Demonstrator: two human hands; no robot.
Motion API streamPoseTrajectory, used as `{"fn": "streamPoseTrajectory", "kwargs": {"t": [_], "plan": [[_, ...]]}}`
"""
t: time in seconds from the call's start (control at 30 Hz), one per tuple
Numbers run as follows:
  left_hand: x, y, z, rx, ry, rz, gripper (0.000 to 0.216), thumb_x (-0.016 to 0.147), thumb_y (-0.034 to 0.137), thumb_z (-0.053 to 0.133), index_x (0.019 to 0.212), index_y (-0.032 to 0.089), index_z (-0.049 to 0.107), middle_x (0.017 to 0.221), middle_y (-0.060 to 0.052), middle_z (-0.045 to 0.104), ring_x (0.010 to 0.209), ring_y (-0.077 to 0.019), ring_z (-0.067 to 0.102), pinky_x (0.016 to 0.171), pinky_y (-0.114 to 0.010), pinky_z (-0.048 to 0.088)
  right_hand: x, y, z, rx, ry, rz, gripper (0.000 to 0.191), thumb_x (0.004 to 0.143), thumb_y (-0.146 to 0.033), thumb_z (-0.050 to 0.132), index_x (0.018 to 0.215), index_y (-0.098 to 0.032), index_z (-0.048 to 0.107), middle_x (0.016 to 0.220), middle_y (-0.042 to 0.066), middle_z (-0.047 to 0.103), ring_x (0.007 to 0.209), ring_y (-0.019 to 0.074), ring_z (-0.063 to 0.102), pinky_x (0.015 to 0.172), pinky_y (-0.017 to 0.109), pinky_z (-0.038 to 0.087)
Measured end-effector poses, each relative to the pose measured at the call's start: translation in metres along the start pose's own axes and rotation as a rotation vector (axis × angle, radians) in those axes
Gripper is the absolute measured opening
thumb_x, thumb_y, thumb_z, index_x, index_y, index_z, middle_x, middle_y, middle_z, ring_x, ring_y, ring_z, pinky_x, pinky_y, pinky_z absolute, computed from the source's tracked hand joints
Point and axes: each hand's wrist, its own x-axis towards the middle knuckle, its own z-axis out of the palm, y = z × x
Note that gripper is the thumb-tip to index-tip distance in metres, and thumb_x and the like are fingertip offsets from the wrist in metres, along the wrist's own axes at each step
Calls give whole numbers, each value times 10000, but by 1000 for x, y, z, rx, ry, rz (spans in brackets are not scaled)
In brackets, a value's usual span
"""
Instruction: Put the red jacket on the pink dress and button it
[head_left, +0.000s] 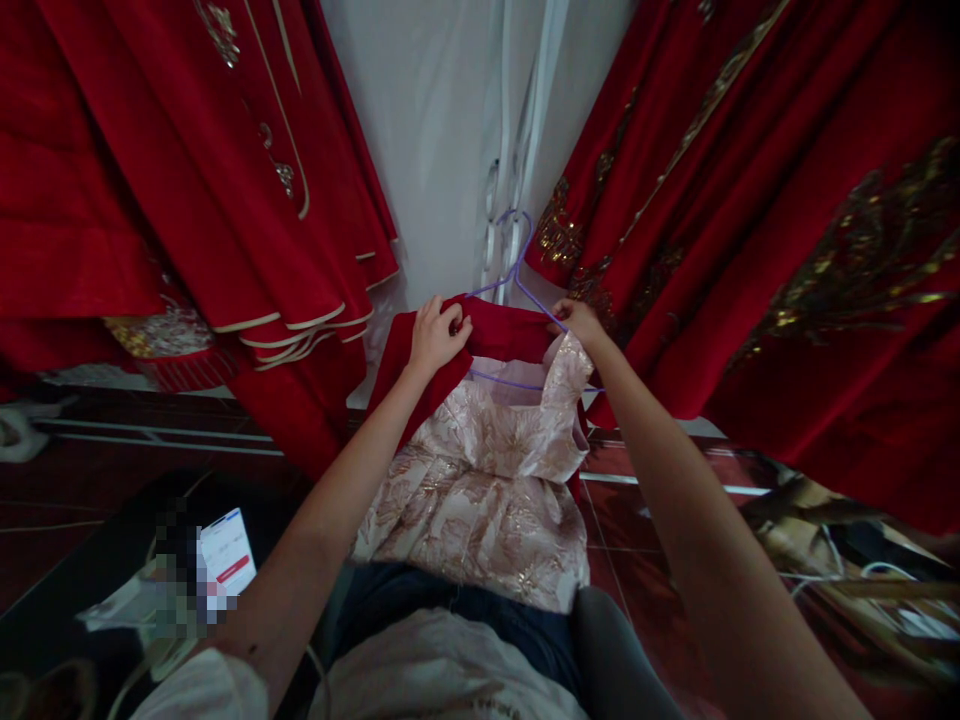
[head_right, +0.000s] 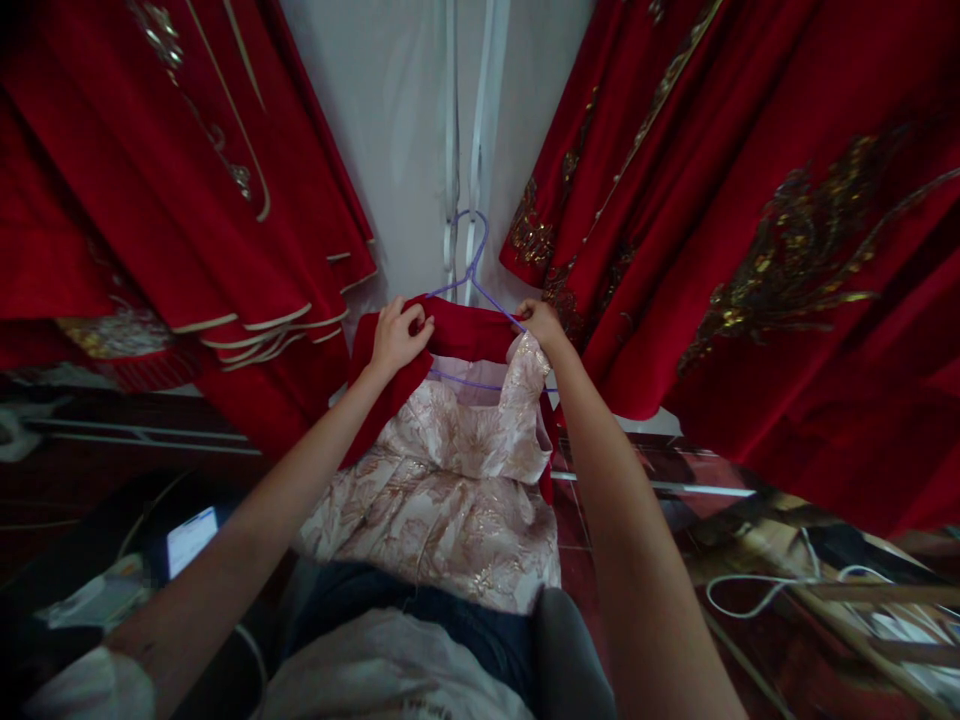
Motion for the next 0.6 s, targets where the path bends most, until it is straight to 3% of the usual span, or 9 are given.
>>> {"fn": "streamPoseTrajectory", "kwargs": {"t": [0.23,0.6], "plan": [[0,-3,10,6,16,5,200,892,312,560,735,193,530,897,-63,538,926,-223,538,861,-353,389,4,11,4,33,-4,-8,179,478,-144,619,610,-200,512,571,-49,529,567,118,482,574,234,382],[2,-3,24,19,52,11,215,890,308,551,712,192,515,862,-58,522,896,-214,541,846,-349,408,7,7,-3,2,-15,7,188,478,-204,635,607,-196,499,545,-53,520,527,97,455,539,224,366]]}}
